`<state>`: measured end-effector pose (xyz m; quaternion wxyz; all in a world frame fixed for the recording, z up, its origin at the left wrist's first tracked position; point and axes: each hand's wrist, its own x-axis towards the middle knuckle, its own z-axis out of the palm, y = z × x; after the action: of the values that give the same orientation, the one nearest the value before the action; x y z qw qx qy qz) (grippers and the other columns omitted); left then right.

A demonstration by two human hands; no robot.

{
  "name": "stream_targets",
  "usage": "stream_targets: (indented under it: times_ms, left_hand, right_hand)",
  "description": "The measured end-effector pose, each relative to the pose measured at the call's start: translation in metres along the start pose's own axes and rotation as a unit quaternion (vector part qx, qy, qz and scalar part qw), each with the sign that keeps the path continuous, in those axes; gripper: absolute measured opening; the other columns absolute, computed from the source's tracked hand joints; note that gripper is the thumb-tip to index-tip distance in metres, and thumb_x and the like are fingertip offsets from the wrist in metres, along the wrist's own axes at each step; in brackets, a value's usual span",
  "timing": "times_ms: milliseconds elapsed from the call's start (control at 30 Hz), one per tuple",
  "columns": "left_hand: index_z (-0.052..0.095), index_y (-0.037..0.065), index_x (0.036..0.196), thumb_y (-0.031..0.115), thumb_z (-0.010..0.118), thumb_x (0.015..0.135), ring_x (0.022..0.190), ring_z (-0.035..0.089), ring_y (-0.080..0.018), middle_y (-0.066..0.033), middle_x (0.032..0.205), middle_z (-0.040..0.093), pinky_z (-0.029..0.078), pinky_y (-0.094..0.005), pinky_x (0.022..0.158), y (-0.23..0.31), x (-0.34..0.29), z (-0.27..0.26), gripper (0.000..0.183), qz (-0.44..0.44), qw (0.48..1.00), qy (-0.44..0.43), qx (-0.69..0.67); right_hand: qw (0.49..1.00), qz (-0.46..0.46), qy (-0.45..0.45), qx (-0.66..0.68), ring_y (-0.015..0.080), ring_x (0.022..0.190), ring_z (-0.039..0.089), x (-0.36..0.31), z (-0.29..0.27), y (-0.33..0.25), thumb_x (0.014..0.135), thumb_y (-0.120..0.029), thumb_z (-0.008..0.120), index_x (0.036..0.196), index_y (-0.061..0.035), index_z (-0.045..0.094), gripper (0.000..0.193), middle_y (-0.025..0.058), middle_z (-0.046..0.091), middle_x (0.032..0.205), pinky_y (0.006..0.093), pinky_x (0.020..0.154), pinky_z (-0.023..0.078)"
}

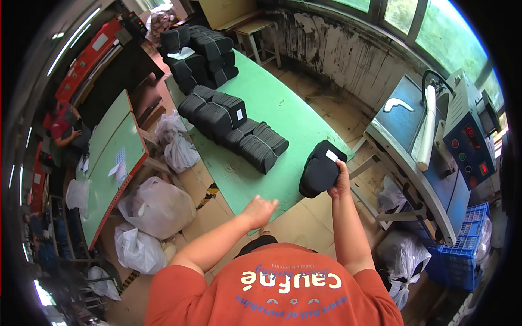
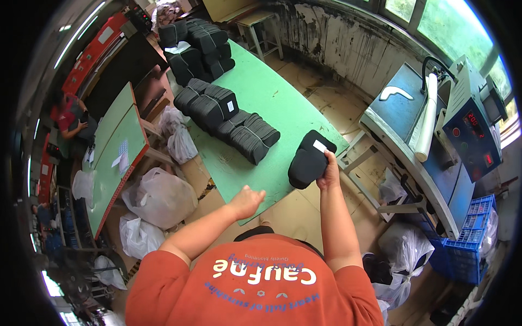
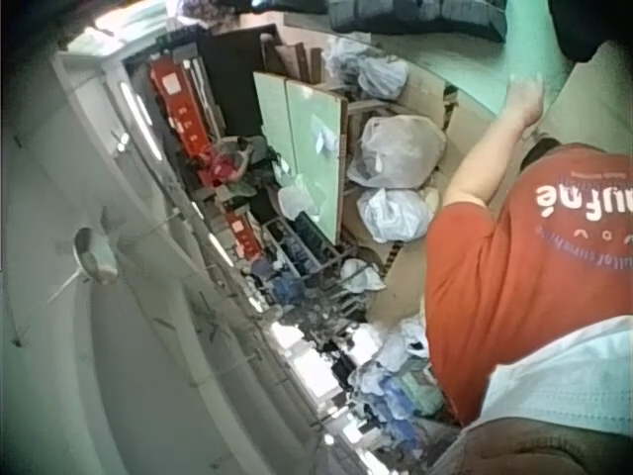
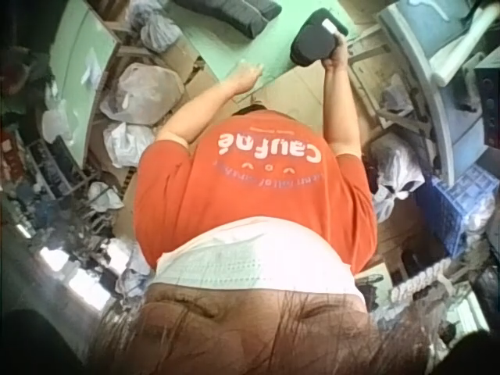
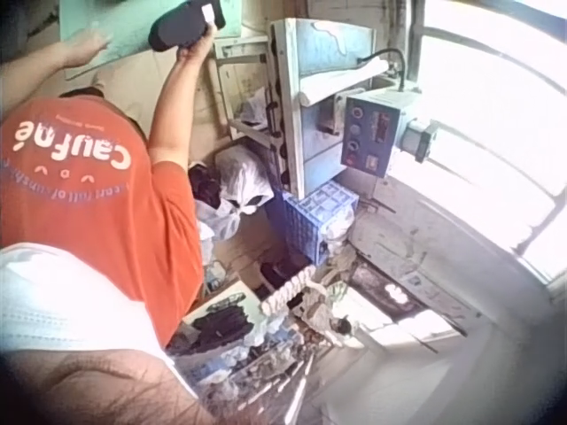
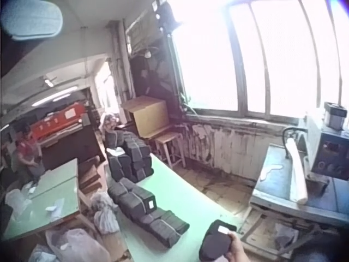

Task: Sorting and stacking black shoe components with white labels at a manufacturing workstation.

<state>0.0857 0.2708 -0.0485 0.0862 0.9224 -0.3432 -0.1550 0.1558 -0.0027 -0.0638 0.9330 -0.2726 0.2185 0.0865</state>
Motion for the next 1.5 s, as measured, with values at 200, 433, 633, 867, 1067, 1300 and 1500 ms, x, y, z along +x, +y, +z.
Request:
stream_targets:
  times_ms: [200,433,633,867,1067,1300,1500]
  left_hand:
    - [0.055,0.005,0.092,0.02,0.063,0.078,0.097,0.047,-0.0301,-0.0112,0.101,0.053,0.038,-0.0408,0.081,-0.072,0.022,-0.031,0.022,-0.108,0.964,0.241,0.002]
    - [0.031,0.0,0.135,0.056,0.067,0.069,0.132,0.018,-0.0393,-0.028,0.137,0.029,0.016,-0.0467,0.107,-0.075,0.101,-0.087,0.094,-0.245,0.964,0.104,0.019]
    - [0.027,0.006,0.138,0.047,0.07,0.068,0.133,0.015,-0.0406,-0.0282,0.139,0.021,0.013,-0.0569,0.105,-0.071,0.11,-0.077,0.092,-0.247,0.968,0.041,0.029]
    - [0.032,0.016,0.136,0.03,0.068,0.058,0.117,0.039,-0.0372,-0.0182,0.124,0.042,0.029,-0.0447,0.098,-0.077,0.118,-0.107,0.088,-0.319,0.935,0.093,-0.124]
    - [0.036,-0.001,0.131,0.007,0.064,0.071,0.108,0.052,-0.0242,-0.0154,0.124,0.045,0.047,-0.034,0.088,-0.093,0.042,-0.125,0.067,-0.197,0.676,0.188,-0.685]
    - [0.048,0.002,0.116,0.015,0.051,0.083,0.096,0.06,-0.0253,-0.0135,0.108,0.058,0.05,-0.0386,0.085,-0.069,0.0,-0.132,0.035,-0.089,0.446,-0.025,-0.89]
    - [0.05,-0.004,0.116,0.018,0.034,0.093,0.092,0.062,-0.027,-0.0166,0.109,0.058,0.053,-0.0407,0.082,-0.056,-0.018,-0.102,0.035,-0.095,0.341,-0.1,-0.93]
  right_hand:
    - [0.991,-0.051,0.099,-0.074,0.0229,0.088,0.061,0.073,0.005,0.031,0.079,-0.028,0.058,0.107,-0.0058,0.056,0.035,0.0077,0.063,0.098,0.0348,0.081,0.048]
    - [0.967,-0.127,0.128,-0.178,0.0185,0.09,0.058,0.071,0.036,0.03,0.087,-0.014,0.057,0.112,-0.0026,0.05,0.028,0.0084,0.059,0.105,0.0306,0.082,0.047]
    - [0.954,-0.191,0.118,-0.198,0.0178,0.091,0.058,0.069,0.038,0.037,0.089,-0.017,0.059,0.118,-0.0015,0.045,0.036,0.0113,0.058,0.103,0.0288,0.078,0.048]
    - [0.937,-0.199,0.144,-0.248,0.0183,0.095,0.055,0.054,0.047,0.035,0.089,-0.026,0.059,0.131,0.0,0.035,0.054,0.0149,0.052,0.111,0.0279,0.078,0.047]
    - [0.517,-0.474,-0.088,-0.708,0.0369,0.133,0.019,-0.036,0.096,0.011,0.041,-0.042,0.084,0.135,-0.0151,0.035,0.11,0.0168,0.025,0.142,0.0498,0.109,0.015]
    - [0.245,-0.414,-0.471,-0.739,0.0347,0.138,0.011,-0.069,0.153,0.017,0.041,-0.041,0.083,0.14,-0.043,0.013,0.122,0.017,0.013,0.148,0.0551,0.109,0.011]
    - [0.163,-0.559,-0.484,-0.653,0.0393,0.132,0.024,-0.087,0.118,0.038,0.073,-0.024,0.06,0.139,-0.0472,0.013,0.084,0.0142,0.019,0.146,0.0581,0.106,0.018]
